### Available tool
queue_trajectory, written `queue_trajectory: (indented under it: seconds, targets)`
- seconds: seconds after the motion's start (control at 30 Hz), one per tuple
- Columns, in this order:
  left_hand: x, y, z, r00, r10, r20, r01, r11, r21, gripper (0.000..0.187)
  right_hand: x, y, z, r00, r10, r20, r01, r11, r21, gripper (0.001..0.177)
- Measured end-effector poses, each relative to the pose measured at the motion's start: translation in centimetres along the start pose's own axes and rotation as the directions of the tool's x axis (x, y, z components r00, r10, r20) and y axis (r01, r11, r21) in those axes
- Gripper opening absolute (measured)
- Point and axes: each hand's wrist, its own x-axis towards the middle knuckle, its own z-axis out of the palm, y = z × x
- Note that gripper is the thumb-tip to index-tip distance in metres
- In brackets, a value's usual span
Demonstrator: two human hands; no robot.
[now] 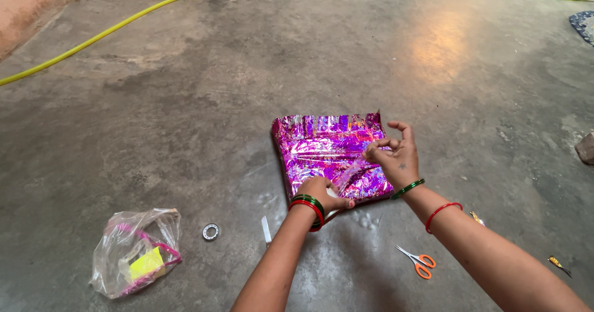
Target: The person wraps a rectangular item with shiny purple patterned paper on a concrete floor. They fold the paper edges, apply clear adhesive tape to secure the folds, and use scissors to cut tape as needed. The wrapped item is turned over to tape the opposite side.
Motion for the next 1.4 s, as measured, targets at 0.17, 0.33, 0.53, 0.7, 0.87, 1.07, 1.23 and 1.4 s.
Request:
queue_trajectory:
  seconds: [0.17,0.33,0.53,0.7,0.87,1.07,1.23,1.4]
  targets:
    - [-0.1,-0.5,0.1,0.998,-0.055,0.006,0.053,0.985,0.167,0.071,-1.2,0.9,0.3,0.996,0.064,0.062,-0.065,0.998,0.006,0.06]
    - [-0.1,-2.2,2.2,0.987,-0.137,0.084,0.11,0.958,0.264,0.079,-2.5,3.2,-0.7,0.977,0.193,0.094,-0.168,0.959,-0.228,0.043]
    - [-0.2,-4.0,5.3,0.985,-0.139,0.1,0.092,0.922,0.376,0.078,-4.7,7.6,-1.9,0.934,0.355,0.042,-0.287,0.814,-0.506,0.015]
    - [-0.3,-5.1,8.4,0.978,0.199,-0.066,-0.173,0.944,0.281,0.075,-6.9,11.2,-2.0,0.945,0.323,0.052,-0.271,0.861,-0.43,0.006]
    - [1.4,-5.5,11.3,0.734,0.588,-0.34,-0.633,0.774,-0.028,0.062,-7.8,12.3,-2.3,0.961,0.224,0.164,-0.169,0.94,-0.295,0.008]
    - [5.2,-4.4,10.7,0.798,0.513,-0.318,-0.6,0.726,-0.336,0.024,-6.9,10.2,-2.0,0.942,0.166,0.291,-0.091,0.963,-0.255,0.014]
    - [6.3,-4.5,9.6,0.865,0.453,-0.218,-0.5,0.816,-0.289,0.018,-6.7,7.0,-2.6,0.935,0.149,0.323,0.034,0.867,-0.498,0.046]
    - [6.9,-3.6,9.6,0.834,0.458,-0.307,-0.52,0.838,-0.165,0.021,-6.4,7.9,-3.9,0.966,0.018,0.258,0.205,0.556,-0.806,0.081]
